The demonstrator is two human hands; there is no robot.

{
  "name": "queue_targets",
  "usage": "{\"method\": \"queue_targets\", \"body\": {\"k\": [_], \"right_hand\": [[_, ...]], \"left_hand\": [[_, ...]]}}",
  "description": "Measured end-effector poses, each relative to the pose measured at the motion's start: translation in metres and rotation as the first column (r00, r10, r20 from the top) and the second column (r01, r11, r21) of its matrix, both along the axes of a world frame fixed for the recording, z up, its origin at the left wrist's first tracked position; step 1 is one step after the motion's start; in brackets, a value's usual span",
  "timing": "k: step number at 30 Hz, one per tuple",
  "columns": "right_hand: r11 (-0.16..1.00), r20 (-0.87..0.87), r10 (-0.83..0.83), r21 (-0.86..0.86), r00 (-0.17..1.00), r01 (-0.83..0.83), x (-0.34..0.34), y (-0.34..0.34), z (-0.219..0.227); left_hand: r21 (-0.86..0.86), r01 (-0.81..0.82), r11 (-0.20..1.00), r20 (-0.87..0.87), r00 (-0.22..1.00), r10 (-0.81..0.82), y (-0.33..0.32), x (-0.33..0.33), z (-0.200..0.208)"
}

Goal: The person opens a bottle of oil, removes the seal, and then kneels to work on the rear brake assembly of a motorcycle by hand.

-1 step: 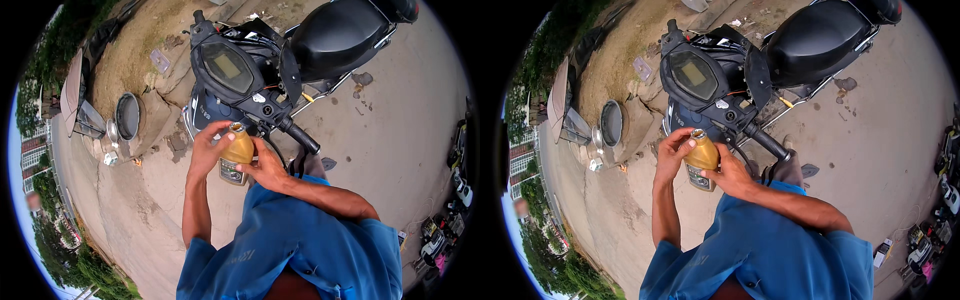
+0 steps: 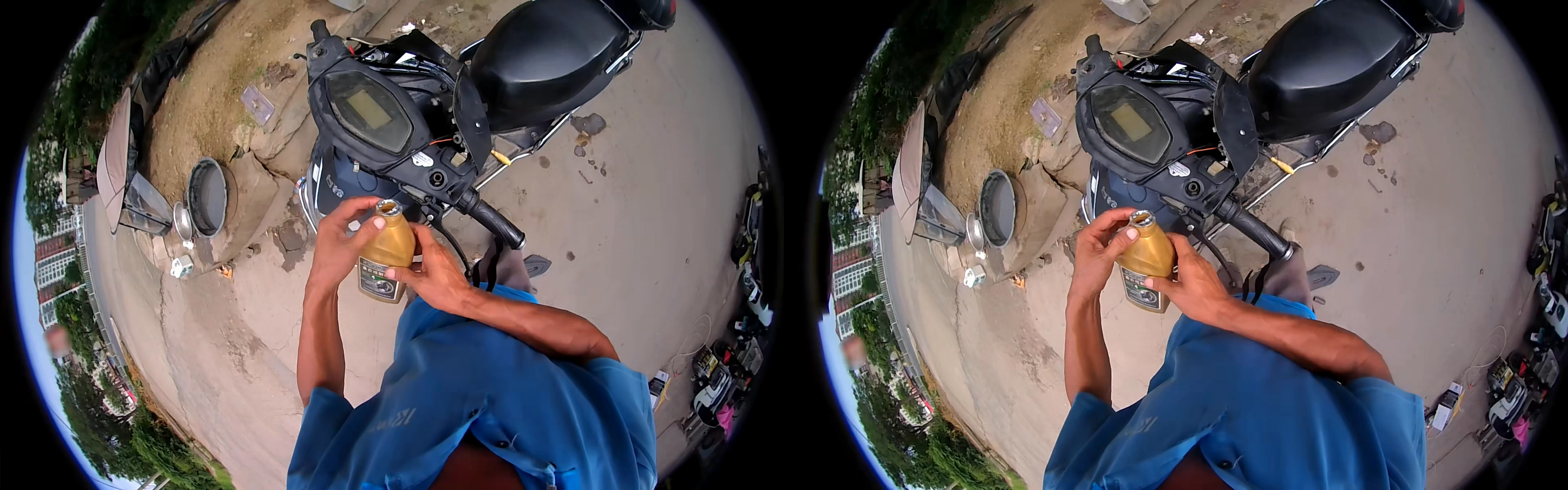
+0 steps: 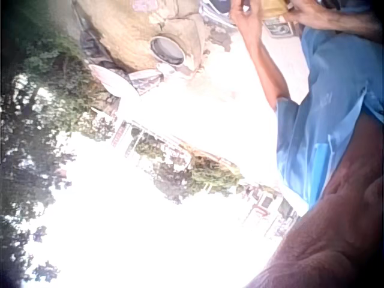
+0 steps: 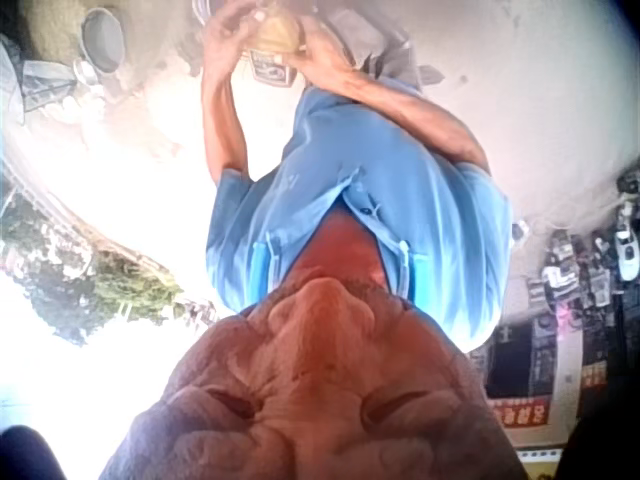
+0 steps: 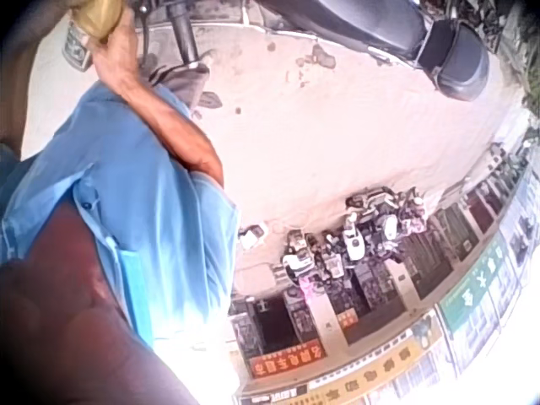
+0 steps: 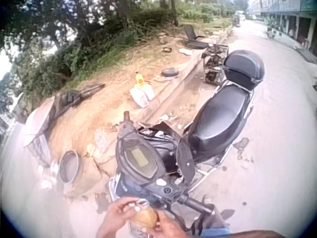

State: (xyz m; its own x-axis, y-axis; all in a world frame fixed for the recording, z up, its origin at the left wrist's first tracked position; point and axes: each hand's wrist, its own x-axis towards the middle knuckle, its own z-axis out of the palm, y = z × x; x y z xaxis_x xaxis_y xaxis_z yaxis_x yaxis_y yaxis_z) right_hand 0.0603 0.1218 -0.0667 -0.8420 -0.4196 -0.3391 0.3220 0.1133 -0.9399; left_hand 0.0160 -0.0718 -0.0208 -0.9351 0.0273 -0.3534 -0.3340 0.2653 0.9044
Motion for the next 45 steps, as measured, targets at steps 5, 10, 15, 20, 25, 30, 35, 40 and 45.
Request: {"method": "queue_targets", "body": {"k": [5, 10, 15, 20, 25, 30, 35, 40, 45], "right_hand": [[0.966, 0.052, -0.246, -0.069, 0.968, 0.249, 0.013, -0.026, -0.006], [0.938, 0.048, -0.346, 0.002, 0.937, 0.346, 0.015, -0.046, -0.002], [0.916, 0.065, -0.399, -0.002, 0.914, 0.4, 0.015, -0.054, -0.002], [0.902, 0.085, -0.43, 0.011, 0.899, 0.431, 0.016, -0.055, 0.003], [0.887, 0.052, -0.46, -0.002, 0.886, 0.461, 0.019, -0.058, -0.007], [0.899, 0.094, -0.437, 0.027, 0.895, 0.436, 0.02, -0.056, -0.004], [0.879, 0.064, -0.476, 0.004, 0.877, 0.477, 0.019, -0.058, -0.007], [0.879, 0.078, -0.475, 0.0, 0.877, 0.476, 0.017, -0.057, -0.003], [0.889, 0.099, -0.457, 0.005, 0.884, 0.459, 0.017, -0.055, -0.003]], "left_hand": [[-0.007, 0.24, 0.971, -0.019, 0.971, -0.24, -0.01, -0.033, -0.014], [0.074, 0.305, 0.949, 0.035, 0.951, -0.308, -0.015, -0.046, -0.013], [0.06, 0.337, 0.939, 0.056, 0.939, -0.341, -0.015, -0.057, -0.019], [0.079, 0.374, 0.924, 0.099, 0.92, -0.38, -0.014, -0.062, -0.023], [0.073, 0.371, 0.926, 0.089, 0.922, -0.377, -0.01, -0.062, -0.022], [0.086, 0.353, 0.932, 0.078, 0.93, -0.359, -0.008, -0.059, -0.018], [0.147, 0.346, 0.927, 0.091, 0.928, -0.361, -0.004, -0.06, -0.012], [0.14, 0.339, 0.93, 0.106, 0.929, -0.355, -0.002, -0.062, -0.01], [0.124, 0.354, 0.927, 0.117, 0.923, -0.368, -0.003, -0.064, -0.014]]}}
